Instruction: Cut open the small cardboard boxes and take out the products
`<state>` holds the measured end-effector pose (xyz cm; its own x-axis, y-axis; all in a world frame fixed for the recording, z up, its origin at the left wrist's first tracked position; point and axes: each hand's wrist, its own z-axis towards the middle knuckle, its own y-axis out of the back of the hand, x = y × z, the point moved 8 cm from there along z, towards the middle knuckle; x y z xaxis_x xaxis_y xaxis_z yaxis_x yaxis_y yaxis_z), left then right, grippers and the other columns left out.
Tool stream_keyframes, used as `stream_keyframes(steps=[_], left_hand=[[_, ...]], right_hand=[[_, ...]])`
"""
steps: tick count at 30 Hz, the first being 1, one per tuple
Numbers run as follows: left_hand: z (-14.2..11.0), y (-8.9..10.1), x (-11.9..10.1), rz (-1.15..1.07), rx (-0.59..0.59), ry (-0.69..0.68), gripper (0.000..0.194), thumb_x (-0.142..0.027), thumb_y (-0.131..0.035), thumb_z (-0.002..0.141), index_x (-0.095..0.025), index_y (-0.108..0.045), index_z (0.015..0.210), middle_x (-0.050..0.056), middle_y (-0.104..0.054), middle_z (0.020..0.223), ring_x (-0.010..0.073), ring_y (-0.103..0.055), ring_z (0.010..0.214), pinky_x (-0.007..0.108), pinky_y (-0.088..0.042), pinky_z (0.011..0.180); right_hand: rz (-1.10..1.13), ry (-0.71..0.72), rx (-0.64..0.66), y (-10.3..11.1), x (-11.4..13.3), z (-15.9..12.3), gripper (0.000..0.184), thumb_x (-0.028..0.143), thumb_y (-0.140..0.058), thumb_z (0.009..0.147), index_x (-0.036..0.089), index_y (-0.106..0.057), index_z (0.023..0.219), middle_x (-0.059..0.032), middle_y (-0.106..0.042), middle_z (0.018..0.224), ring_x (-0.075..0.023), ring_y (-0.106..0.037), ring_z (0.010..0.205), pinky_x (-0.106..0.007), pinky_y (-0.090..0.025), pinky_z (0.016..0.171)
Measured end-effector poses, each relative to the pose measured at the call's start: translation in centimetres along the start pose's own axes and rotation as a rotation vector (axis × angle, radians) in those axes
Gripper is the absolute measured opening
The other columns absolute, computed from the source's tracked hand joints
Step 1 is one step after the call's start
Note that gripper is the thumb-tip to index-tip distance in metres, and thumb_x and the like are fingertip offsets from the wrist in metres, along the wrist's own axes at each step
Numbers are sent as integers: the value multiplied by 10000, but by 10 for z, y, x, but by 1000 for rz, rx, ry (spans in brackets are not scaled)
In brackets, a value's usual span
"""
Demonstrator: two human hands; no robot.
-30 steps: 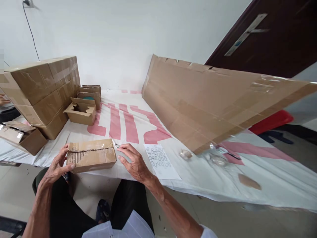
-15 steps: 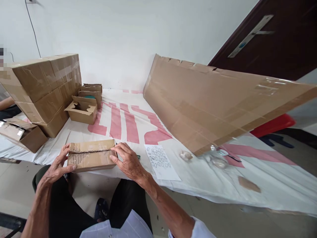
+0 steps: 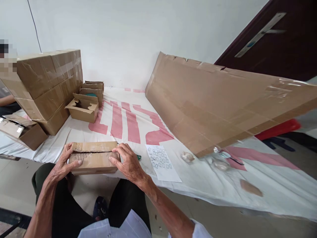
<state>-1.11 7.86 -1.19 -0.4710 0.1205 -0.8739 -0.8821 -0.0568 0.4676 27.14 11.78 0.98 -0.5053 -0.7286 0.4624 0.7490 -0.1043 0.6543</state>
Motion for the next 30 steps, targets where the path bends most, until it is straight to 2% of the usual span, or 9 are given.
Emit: stream_keyframes(steps=[7, 17, 21, 24, 30], left_hand=[[-5, -2, -3, -3, 31, 42, 544, -593, -775, 863, -316, -746, 1330, 77, -535, 1526, 358, -484, 1471, 519, -326, 1325], [-2, -4, -10, 22, 85, 52, 559, -558, -754, 870, -317, -742, 1374, 93, -501, 1582, 379, -424, 1535, 534, -284, 1337], [-3, -4, -14, 27, 101, 18, 544, -562, -742, 901, -335, -728, 1395, 87, -550, 1523, 359, -478, 1483, 521, -326, 1320], [-3, -6, -13, 23, 119, -8, 581, -568, -746, 914, -313, -704, 1434, 95, -552, 1513, 355, -496, 1456, 523, -356, 1304], [-3, -6, -7, 20, 98, -2, 544, -578, -751, 916, -342, -720, 1405, 72, -544, 1516, 360, -483, 1468, 492, -386, 1290]], right_hand=[[-11, 4, 7, 1, 4, -1, 177, 167, -761, 912, 234, -655, 1037, -65, -676, 991, -269, -641, 968, -416, -564, 852], [-37, 0, 3, -1, 4, -5, 200, 194, -749, 914, 230, -672, 1095, -87, -680, 1049, -292, -646, 1013, -457, -576, 899], [-46, -6, -6, -2, 2, 1, 267, 220, -781, 896, 233, -691, 1147, -123, -691, 1229, -325, -656, 1167, -500, -576, 981], [-40, 35, 44, -8, 2, 13, 312, 213, -803, 887, 243, -707, 1183, -124, -706, 1323, -326, -661, 1230, -510, -575, 1019], [-97, 102, 59, -16, 5, 29, 103, 197, -786, 923, 247, -745, 1004, -94, -760, 1141, -284, -699, 1066, -453, -593, 928]])
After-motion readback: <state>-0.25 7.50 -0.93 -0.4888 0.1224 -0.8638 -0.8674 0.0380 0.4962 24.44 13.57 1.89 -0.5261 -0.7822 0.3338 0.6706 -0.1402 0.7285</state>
